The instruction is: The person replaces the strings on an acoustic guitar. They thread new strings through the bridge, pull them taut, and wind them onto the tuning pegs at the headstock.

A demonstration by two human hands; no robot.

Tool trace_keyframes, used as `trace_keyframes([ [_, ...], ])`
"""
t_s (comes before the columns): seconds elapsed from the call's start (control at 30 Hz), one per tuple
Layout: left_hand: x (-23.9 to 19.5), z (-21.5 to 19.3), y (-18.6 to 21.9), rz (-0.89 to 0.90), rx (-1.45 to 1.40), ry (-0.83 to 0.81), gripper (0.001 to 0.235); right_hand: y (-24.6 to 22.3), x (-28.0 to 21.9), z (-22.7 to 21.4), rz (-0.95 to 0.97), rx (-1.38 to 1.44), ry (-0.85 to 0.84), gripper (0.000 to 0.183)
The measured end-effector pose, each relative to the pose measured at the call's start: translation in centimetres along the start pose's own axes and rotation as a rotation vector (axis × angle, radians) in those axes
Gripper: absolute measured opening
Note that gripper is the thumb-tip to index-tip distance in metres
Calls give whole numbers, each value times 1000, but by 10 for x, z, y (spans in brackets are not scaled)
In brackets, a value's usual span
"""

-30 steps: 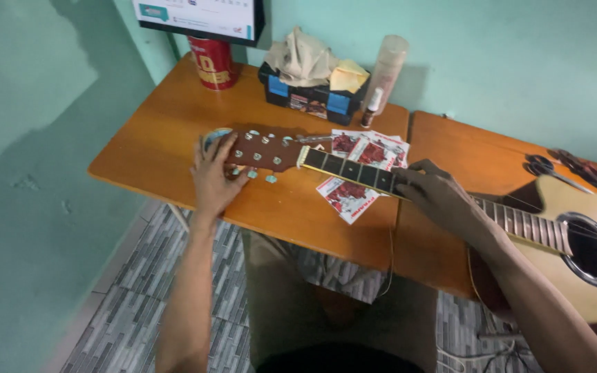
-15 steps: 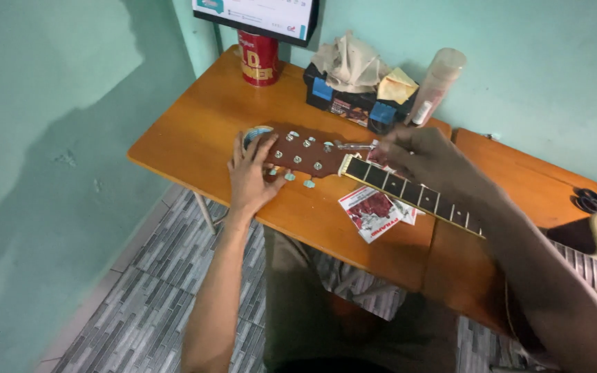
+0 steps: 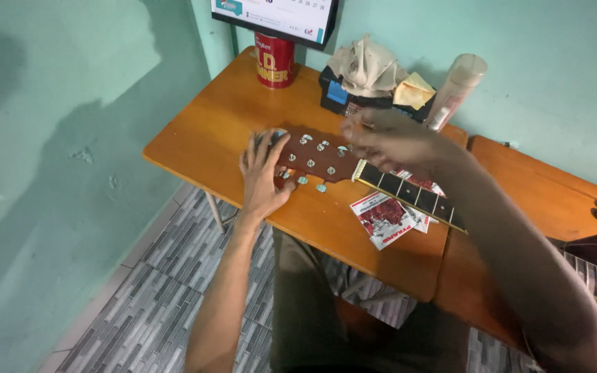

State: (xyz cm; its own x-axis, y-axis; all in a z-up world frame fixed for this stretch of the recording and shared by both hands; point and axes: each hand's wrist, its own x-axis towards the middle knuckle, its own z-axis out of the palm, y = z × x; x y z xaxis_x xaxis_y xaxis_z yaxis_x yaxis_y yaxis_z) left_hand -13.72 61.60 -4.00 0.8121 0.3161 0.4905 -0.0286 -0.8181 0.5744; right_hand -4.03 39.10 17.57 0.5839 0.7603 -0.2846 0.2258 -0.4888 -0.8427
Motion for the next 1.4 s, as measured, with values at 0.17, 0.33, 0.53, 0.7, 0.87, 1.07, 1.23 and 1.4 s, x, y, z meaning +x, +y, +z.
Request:
trace_keyframes([
  [0.17,-4,-15,23,107,-341,198,80,24,4,9,2,152,-84,33],
  [0.33,-1,-31,64,76,-500,419,43,56,19,14,-42,137,-194,24],
  [0.53,6,-29,119,178,-688,120,28,61,17,26,10,37,-273,24],
  [0.7,4,-21,129,136,-681,67,26,81,35,34,-82,-339,-371,21],
  [0.87,3,-21,134,112,-639,44,9,43,-3,37,-53,-301,-324,28],
  [1.07,-4,-26,152,173,-417,-12,6,64,5,38,-68,-448,-391,25],
  [1.23,-7,-27,158,172,-293,-62,8,76,5,34,-101,-602,-354,31],
  [1.4,-9,-31,168,157,-475,-14,17,62,-14,30,-239,-443,-230,25],
])
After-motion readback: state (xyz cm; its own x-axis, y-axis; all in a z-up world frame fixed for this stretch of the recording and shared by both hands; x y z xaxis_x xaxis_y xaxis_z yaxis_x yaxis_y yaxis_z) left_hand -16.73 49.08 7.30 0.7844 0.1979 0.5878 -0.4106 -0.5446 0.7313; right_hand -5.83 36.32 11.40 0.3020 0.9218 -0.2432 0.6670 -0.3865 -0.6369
